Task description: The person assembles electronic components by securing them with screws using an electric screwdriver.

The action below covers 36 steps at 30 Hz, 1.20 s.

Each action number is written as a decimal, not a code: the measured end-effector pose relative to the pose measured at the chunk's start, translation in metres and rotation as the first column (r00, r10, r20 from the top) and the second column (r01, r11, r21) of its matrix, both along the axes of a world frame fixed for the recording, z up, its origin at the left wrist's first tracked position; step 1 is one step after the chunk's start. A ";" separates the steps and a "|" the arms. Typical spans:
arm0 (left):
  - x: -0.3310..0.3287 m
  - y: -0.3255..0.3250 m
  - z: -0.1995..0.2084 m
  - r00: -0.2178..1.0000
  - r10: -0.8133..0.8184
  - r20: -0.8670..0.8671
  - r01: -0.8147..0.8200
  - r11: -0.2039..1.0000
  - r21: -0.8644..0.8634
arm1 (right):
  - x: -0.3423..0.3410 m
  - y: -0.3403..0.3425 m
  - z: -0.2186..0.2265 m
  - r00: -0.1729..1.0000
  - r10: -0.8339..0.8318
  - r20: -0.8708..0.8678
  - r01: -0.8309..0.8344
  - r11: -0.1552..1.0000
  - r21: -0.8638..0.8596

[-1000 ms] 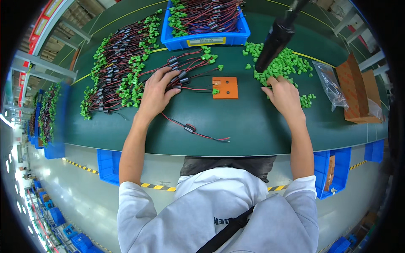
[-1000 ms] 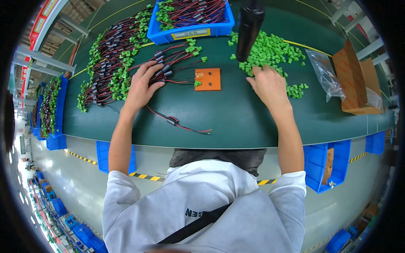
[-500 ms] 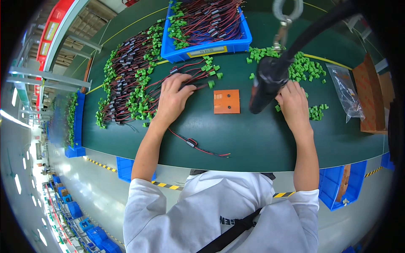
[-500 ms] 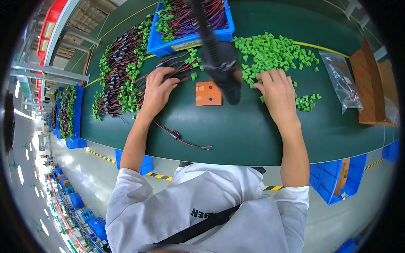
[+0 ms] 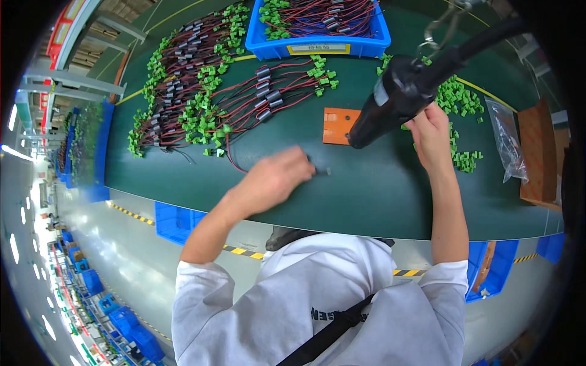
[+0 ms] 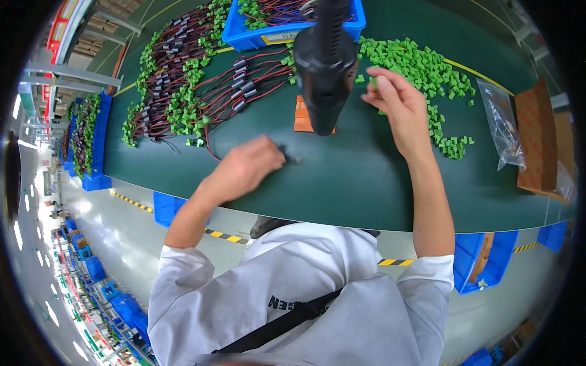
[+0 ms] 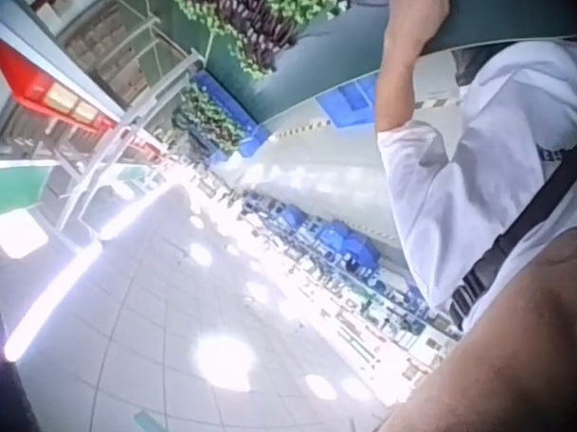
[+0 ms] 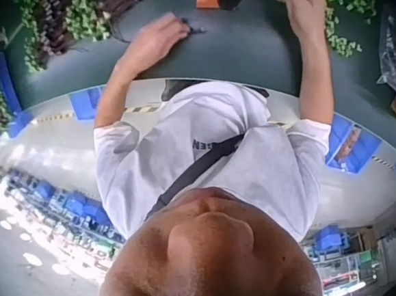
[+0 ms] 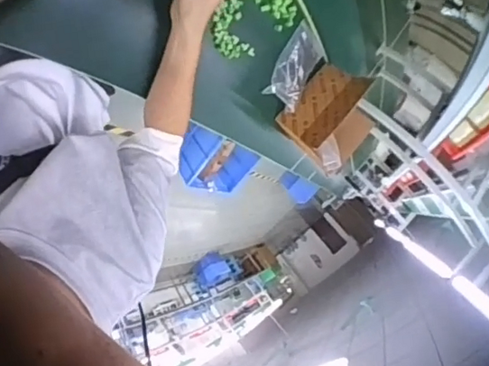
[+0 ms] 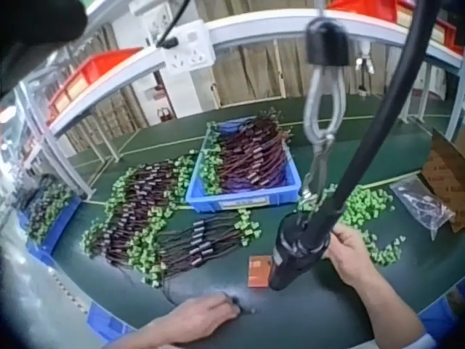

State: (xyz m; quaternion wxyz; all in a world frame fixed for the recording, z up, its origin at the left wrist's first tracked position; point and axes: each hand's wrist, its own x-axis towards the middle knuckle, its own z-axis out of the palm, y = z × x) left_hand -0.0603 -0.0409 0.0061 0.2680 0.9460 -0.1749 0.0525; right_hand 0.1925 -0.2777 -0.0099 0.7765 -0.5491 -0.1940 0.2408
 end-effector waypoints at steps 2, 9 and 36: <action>0.019 0.011 0.010 0.969 0.247 -0.003 -0.242 0.947 -0.209 | -0.002 0.017 0.009 0.996 0.084 -0.030 -0.083 0.996 0.019; 0.067 0.037 -0.010 0.924 0.268 -0.274 -0.374 0.788 -0.489 | 0.006 0.064 -0.001 0.868 0.492 0.062 -0.462 0.848 -0.259; 0.063 0.040 -0.012 0.968 0.162 -0.189 -0.243 0.784 -0.572 | -0.028 0.078 0.010 0.537 0.516 0.667 -0.176 0.842 -0.510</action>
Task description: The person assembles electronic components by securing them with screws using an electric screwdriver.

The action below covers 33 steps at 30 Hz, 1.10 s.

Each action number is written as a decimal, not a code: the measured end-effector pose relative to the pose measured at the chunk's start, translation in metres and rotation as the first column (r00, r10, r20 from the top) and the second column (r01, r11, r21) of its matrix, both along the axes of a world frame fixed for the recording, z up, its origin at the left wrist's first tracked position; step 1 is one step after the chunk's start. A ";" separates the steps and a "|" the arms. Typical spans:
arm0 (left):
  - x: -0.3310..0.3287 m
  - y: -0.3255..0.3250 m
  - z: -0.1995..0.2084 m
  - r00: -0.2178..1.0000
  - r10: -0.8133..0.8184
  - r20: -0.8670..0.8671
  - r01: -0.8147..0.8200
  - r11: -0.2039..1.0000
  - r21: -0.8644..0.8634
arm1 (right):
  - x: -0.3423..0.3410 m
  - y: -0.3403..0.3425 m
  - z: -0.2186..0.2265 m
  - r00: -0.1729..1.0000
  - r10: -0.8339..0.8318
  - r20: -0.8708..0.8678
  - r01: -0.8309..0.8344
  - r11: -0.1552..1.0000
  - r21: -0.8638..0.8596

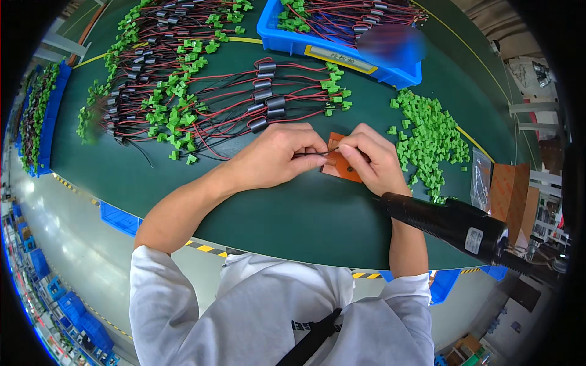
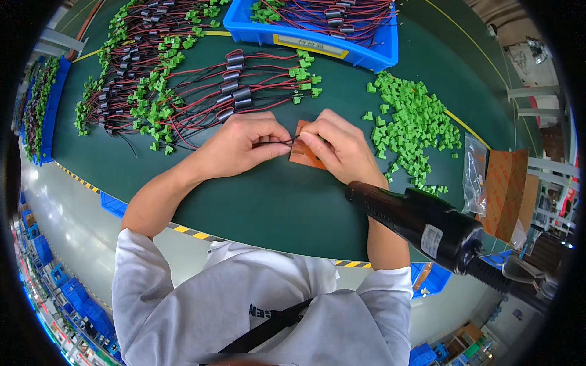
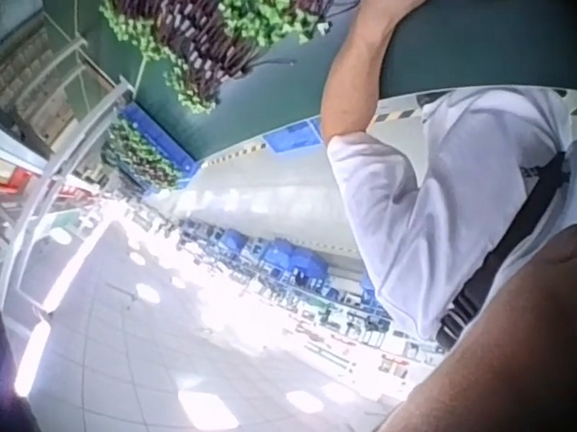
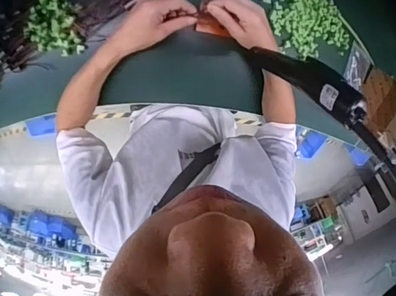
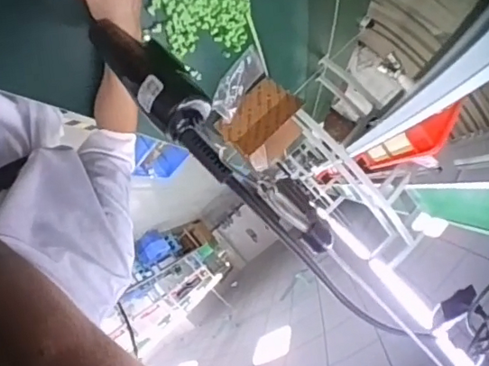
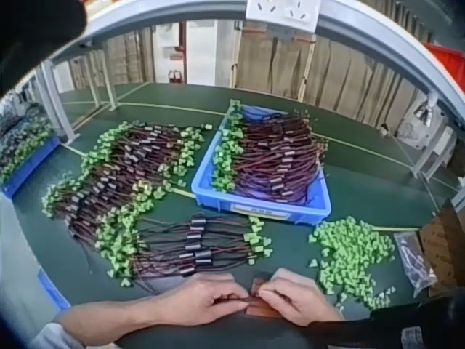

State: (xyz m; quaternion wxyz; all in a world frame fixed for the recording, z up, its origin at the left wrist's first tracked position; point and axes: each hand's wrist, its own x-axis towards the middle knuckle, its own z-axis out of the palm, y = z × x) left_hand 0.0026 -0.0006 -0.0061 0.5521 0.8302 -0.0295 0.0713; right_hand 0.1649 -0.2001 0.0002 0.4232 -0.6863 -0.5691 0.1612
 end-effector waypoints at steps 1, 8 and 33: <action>0.001 0.001 -0.001 0.999 0.036 0.024 -0.036 0.999 -0.021 | -0.003 0.002 0.010 0.999 -0.017 -0.046 0.014 0.998 -0.057; 0.002 0.001 0.003 0.994 0.111 0.006 -0.110 0.988 -0.106 | 0.001 0.002 -0.006 0.997 0.010 0.073 -0.009 1.000 -0.012; -0.003 0.001 0.013 0.987 -0.064 -0.144 0.049 0.993 -0.110 | -0.003 -0.004 -0.008 0.991 -0.028 -0.128 0.033 0.999 0.035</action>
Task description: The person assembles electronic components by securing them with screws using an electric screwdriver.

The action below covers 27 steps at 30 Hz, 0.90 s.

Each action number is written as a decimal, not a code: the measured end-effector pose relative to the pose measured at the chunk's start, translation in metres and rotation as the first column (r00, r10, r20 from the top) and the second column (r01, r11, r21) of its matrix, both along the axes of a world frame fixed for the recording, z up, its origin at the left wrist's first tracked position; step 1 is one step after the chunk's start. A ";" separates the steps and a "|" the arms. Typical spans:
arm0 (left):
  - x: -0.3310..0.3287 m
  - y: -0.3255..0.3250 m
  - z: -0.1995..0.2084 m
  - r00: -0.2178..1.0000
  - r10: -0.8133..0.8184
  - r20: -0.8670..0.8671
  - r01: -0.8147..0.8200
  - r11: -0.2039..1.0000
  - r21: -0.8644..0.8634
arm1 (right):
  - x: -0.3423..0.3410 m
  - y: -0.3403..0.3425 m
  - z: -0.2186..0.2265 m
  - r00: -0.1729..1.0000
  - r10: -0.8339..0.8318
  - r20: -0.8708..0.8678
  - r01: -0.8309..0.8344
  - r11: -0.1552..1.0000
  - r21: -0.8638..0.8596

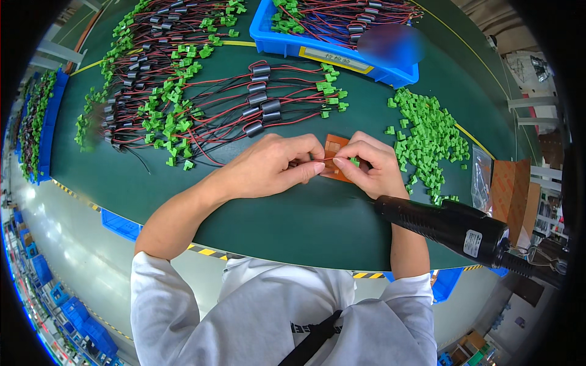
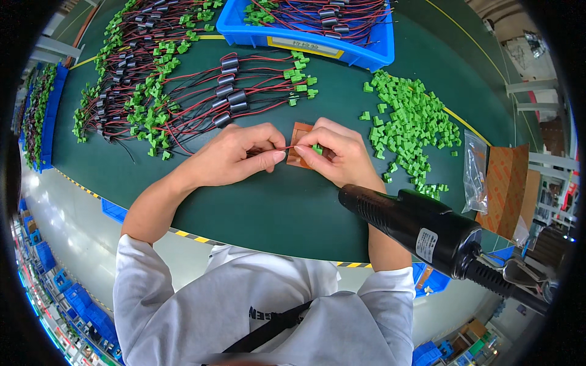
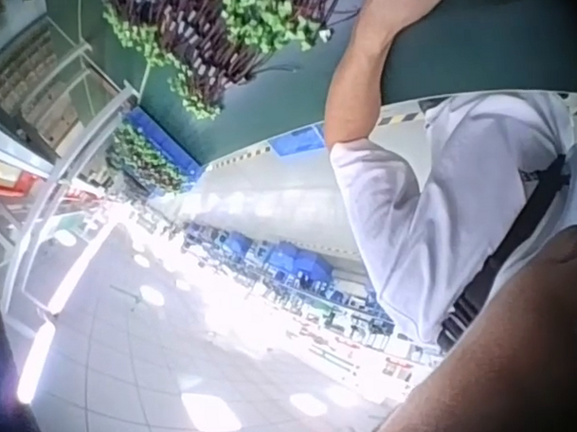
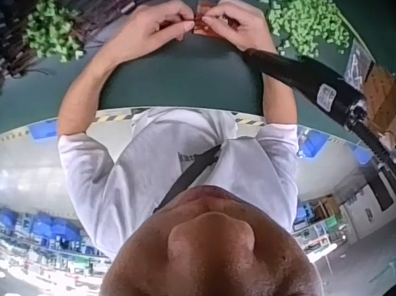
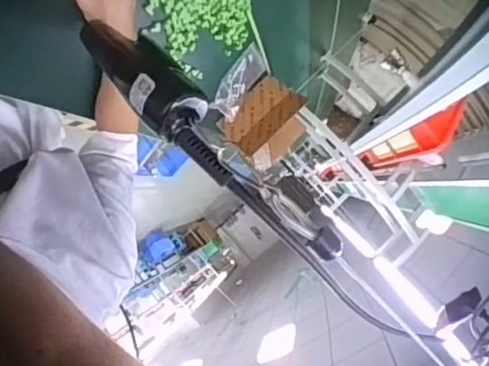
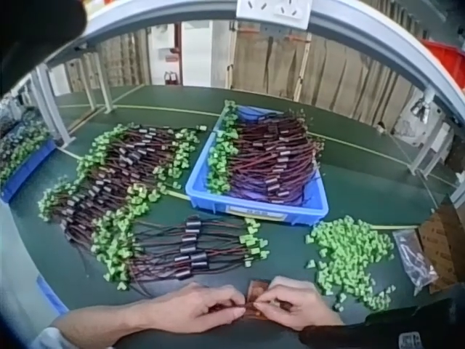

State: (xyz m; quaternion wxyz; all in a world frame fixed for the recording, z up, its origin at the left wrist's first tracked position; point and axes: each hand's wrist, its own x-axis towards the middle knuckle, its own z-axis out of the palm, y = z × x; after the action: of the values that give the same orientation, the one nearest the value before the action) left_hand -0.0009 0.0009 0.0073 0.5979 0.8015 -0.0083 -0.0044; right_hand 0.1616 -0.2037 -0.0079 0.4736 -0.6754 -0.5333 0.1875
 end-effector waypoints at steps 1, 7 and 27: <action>0.001 0.001 -0.001 1.000 -0.001 0.031 0.000 1.000 0.021 | -0.001 0.001 0.000 1.000 0.001 0.001 -0.001 1.000 0.000; -0.002 0.002 -0.012 0.993 0.041 0.113 -0.056 0.989 0.134 | -0.002 0.002 -0.002 0.988 0.051 0.147 -0.054 0.998 0.016; -0.003 -0.001 -0.012 0.952 -0.020 0.305 -0.061 0.966 0.253 | 0.013 -0.028 -0.005 0.754 0.058 -0.654 -0.039 0.998 0.043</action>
State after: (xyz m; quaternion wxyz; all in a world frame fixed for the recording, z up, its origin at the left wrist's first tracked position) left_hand -0.0035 0.0002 -0.0049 0.4795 0.8639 -0.0914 0.1244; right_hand 0.1742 -0.2314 -0.0126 0.6342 -0.5467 -0.3537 0.4169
